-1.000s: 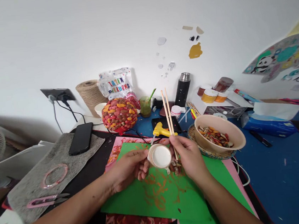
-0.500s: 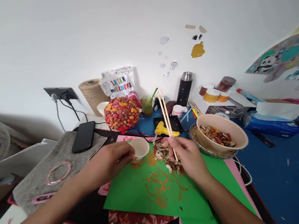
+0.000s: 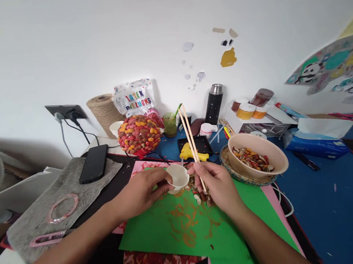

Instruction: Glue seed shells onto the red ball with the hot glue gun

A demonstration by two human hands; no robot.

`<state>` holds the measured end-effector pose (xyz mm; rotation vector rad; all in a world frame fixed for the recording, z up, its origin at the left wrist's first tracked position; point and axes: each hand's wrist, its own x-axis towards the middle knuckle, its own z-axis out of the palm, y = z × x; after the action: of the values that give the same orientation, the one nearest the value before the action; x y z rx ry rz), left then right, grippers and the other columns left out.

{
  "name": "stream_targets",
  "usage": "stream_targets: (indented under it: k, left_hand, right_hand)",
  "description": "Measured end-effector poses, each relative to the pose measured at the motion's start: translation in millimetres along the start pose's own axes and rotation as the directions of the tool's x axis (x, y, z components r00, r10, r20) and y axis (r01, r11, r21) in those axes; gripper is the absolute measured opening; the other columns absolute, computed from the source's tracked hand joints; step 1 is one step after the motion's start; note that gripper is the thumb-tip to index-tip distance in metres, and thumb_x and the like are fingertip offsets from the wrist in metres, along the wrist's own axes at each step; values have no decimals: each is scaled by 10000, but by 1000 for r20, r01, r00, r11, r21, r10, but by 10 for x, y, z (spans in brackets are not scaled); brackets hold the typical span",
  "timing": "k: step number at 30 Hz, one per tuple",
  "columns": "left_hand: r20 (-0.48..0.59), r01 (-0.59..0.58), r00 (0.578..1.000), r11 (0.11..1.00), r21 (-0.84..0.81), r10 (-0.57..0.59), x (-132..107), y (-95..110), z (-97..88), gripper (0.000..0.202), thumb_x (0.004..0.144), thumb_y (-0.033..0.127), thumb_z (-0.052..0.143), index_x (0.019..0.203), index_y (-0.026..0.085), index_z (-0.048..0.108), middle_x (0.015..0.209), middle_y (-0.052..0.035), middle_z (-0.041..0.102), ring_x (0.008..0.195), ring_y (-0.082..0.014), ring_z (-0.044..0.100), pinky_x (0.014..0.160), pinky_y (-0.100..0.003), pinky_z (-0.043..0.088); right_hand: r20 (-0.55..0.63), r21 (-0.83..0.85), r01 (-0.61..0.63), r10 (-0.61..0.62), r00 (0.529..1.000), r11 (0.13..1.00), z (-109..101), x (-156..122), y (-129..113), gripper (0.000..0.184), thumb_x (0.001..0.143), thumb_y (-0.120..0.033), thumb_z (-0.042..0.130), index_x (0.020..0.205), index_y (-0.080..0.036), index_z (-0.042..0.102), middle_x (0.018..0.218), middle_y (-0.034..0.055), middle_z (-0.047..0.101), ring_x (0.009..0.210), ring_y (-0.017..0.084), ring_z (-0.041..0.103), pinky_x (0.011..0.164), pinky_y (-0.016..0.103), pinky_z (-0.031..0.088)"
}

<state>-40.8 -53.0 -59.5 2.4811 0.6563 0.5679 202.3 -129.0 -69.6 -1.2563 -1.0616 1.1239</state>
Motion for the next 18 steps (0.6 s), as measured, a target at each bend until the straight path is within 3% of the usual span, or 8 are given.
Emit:
stream_targets:
  k: [8, 12, 15, 18]
  left_hand:
    - [0, 22, 1000, 997, -74, -22, 22, -15, 89, 108, 1088, 290, 632, 1069, 212, 704, 982, -40, 761, 885, -191, 722, 816, -282, 520]
    - [68, 35, 997, 997, -74, -30, -57, -20, -104, 106, 1085, 281, 630, 1058, 221, 713, 940, -12, 774, 835, -165, 718, 784, -252, 508]
    - [32, 63, 998, 997, -46, -61, -115, -27, -265, 112, 1080, 270, 623, 1065, 225, 724, 942, -5, 792, 797, -148, 713, 761, -237, 499]
    - [-2, 87, 996, 996, -1, -87, -128, -58, -293, 137, 1069, 264, 605, 1057, 220, 735, 946, -17, 794, 802, -157, 720, 758, -245, 503]
  right_hand:
    - [36, 46, -11, 10, 999, 999, 7, -3, -14, 670, 836, -848, 764, 828, -180, 814, 540, -35, 570, 415, 105, 499, 394, 223, 425]
    - [17, 26, 6, -6, 1000, 1000, 1, 8, 9, 679, 828, -851, 769, 838, -174, 817, 543, -25, 600, 446, 111, 536, 419, 214, 431]
    - [10, 7, 22, -22, 1000, 1000, -6, 9, 38, 667, 853, -838, 759, 848, -173, 822, 547, -20, 617, 463, 112, 556, 446, 214, 456]
    - [16, 1, 25, -25, 1000, 1000, -3, 6, 65, 654, 882, -823, 744, 867, -175, 829, 556, -20, 617, 464, 110, 559, 451, 216, 470]
